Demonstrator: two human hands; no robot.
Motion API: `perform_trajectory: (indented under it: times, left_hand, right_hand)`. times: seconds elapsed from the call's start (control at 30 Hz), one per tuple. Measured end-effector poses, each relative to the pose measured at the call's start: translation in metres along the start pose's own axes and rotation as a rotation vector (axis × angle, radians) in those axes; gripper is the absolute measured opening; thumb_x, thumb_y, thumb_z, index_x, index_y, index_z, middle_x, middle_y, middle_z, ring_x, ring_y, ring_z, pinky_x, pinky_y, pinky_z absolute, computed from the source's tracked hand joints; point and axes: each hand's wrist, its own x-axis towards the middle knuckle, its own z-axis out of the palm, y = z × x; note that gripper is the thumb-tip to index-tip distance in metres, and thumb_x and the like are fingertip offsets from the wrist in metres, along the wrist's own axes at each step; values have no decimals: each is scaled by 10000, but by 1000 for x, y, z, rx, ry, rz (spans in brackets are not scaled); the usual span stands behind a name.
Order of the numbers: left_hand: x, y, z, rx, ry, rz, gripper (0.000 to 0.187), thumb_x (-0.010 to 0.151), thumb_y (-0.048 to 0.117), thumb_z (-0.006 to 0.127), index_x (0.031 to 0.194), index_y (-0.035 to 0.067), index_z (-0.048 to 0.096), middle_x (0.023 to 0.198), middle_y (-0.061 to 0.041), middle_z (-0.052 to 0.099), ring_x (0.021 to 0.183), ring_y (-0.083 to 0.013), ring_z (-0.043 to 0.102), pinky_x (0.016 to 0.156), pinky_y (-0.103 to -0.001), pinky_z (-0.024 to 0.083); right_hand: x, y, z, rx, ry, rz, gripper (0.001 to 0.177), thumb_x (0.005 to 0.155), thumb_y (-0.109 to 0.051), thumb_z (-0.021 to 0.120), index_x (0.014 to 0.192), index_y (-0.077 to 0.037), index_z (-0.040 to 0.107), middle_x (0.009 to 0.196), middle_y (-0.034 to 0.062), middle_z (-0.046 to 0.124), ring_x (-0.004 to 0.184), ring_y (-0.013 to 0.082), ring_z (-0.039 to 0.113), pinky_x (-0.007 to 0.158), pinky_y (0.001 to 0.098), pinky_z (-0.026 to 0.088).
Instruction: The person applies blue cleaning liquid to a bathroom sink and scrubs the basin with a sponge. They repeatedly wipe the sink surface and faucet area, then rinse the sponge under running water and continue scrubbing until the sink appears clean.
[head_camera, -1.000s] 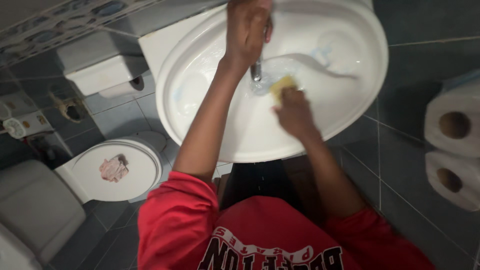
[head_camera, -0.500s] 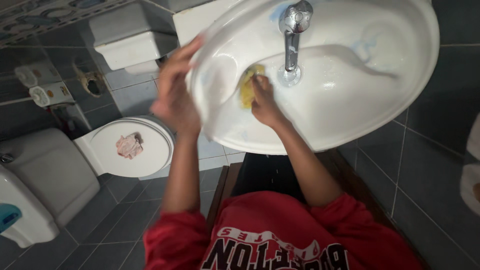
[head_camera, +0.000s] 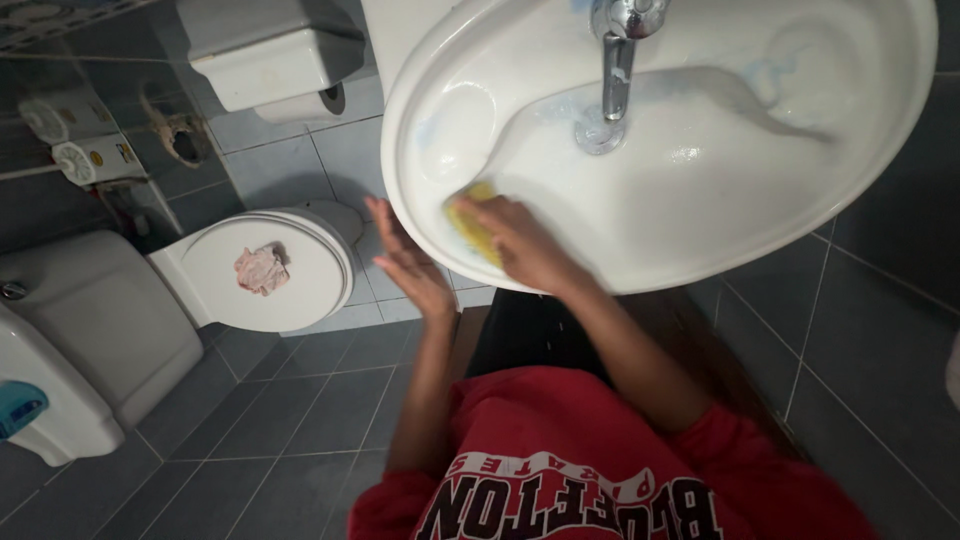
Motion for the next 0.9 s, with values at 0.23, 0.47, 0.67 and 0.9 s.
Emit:
perform_trajectory:
  times: [0.23, 0.47, 0.67, 0.9]
  left_hand:
    - [-14, 0, 14, -303, -48, -165, 839, 1048, 691, 136, 1683, 143, 143, 1752, -92, 184, 1605, -290, 248, 1333, -478, 229]
    - [-16, -9, 33, -376, 79, -35, 836, 1056, 677, 134, 1688, 130, 131, 1765, -86, 171, 1615, -287, 250, 1356, -475, 229]
    - [-20, -11, 40, -165, 128, -22, 870, 1051, 699, 101, 1685, 103, 114, 1782, -106, 63, 1644, -296, 151, 1363, -488, 168]
    - [-19, -7, 41, 68, 125, 15, 901, 1050, 721, 56, 1682, 83, 140, 1782, -143, 43, 1658, -319, 102, 1369, -500, 143]
  right_hand:
    - [-46, 44, -48, -29, -96, -155, 597, 815, 206, 543, 1157, -233, 759, 1258, -6, 710, 1257, 241, 593, 1099, 417, 431]
    - [-38, 26, -24, 122, -65, -149, 722, 767, 228, 501, 1323, -192, 692, 1374, 39, 650, 1317, 240, 551, 1172, 419, 393]
    - [-128, 49, -53, -82, -37, 27, 793, 560, 219, 523, 1273, -94, 675, 1395, 105, 616, 1301, 320, 496, 1112, 435, 388]
    - [-123, 95, -54, -669, 442, 3, 614, 806, 109, 483, 1416, 84, 541, 1452, 290, 510, 1377, 449, 467, 1233, 543, 283]
